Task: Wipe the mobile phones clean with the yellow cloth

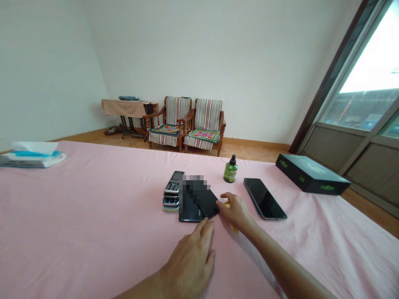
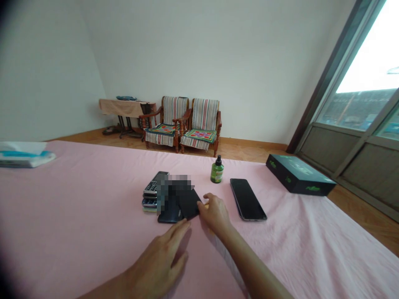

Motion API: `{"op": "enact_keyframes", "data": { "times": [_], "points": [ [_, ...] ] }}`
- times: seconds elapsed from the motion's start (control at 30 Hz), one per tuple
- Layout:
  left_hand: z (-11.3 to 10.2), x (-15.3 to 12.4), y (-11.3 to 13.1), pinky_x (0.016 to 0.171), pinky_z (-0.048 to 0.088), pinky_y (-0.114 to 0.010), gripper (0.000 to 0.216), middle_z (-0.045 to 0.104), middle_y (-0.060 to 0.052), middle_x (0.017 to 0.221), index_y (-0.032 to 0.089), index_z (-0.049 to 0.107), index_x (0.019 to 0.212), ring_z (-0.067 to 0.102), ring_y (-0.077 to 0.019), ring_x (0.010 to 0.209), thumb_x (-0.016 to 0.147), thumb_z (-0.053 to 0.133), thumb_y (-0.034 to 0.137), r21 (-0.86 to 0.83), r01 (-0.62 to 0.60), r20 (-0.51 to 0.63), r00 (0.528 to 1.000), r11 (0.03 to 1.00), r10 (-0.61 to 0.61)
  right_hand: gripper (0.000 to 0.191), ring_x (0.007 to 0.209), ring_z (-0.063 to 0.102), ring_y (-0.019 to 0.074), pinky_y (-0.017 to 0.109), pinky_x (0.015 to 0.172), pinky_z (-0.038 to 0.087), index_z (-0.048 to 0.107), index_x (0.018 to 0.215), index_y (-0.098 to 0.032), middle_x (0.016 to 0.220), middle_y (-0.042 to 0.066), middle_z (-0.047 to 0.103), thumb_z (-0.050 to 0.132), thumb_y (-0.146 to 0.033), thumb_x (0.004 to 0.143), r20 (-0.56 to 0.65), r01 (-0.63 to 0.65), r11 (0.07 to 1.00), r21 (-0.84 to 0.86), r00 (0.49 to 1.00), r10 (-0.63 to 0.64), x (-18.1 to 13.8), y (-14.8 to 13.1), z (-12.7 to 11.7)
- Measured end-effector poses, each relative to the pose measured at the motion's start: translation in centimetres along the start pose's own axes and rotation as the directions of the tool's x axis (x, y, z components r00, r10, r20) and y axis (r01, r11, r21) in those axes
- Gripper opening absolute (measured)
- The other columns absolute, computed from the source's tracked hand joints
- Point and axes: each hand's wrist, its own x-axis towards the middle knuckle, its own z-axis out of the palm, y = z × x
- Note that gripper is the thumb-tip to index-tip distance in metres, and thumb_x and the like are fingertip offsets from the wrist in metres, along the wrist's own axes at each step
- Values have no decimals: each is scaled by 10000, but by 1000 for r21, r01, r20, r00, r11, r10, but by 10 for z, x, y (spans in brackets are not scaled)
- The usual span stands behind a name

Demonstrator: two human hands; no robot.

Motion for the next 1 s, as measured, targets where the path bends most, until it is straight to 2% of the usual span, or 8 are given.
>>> {"op": "enact_keyframes", "data": {
  "times": [0.17, 0.3, 0.5, 0.63, 0.8, 1.0],
  "points": [
    [-2, 0, 0, 1064, 414, -322, 534, 526, -132, 1384, 102, 446, 1379, 549, -246, 1216, 850, 482, 164, -26, 12, 29, 1000, 1000, -11, 177, 721, 674, 217, 277, 638, 449, 737, 792, -179, 736, 87, 726, 592, -277, 762, 30, -30, 998, -50, 999, 31, 13, 0, 7],
    [-3, 0, -2, 1062, 412, -316, 545, 513, -127, 1399, 105, 436, 1383, 544, -247, 1222, 845, 486, 171, -30, 2, 42, 999, 1000, -1, 173, 709, 670, 215, 280, 642, 448, 736, 786, -177, 733, 84, 724, 581, -247, 755, 45, -32, 998, -54, 998, 34, 14, 0, 6],
    [-1, 1, -4, 1071, 404, -339, 528, 504, -138, 1408, 111, 458, 1368, 524, -257, 1247, 846, 488, 186, -11, 6, 53, 999, 1000, -5, 154, 815, 666, 230, 296, 701, 456, 742, 780, -196, 820, 83, 730, 598, -231, 738, 51, -35, 999, -25, 998, 37, 13, 0, 3],
    [0, 3, -5, 1080, 393, -327, 524, 497, -132, 1417, 117, 467, 1361, 520, -247, 1254, 842, 489, 180, -16, 4, 44, 999, 1000, -3, 151, 761, 671, 226, 297, 679, 463, 748, 756, -193, 762, 75, 733, 606, -236, 730, 66, -60, 998, 19, 996, 59, 14, -2, 1],
    [-1, 4, -5, 1082, 392, -316, 524, 506, -119, 1412, 120, 462, 1365, 525, -237, 1250, 844, 488, 175, -27, -4, 36, 999, 1000, 5, 166, 640, 670, 194, 255, 580, 456, 744, 722, -176, 652, 55, 723, 590, -235, 743, 114, -95, 990, 105, 990, 83, 13, -7, 2],
    [-2, 3, -4, 1095, 376, -304, 467, 506, -123, 1410, 124, 522, 1306, 526, -231, 1248, 842, 489, 158, -36, -13, 43, 999, 999, 15, 138, 705, 663, 207, 276, 630, 445, 744, 698, -196, 695, 53, 731, 607, -180, 696, 122, -127, 981, 147, 987, 109, 8, -21, 2]
  ]
}}
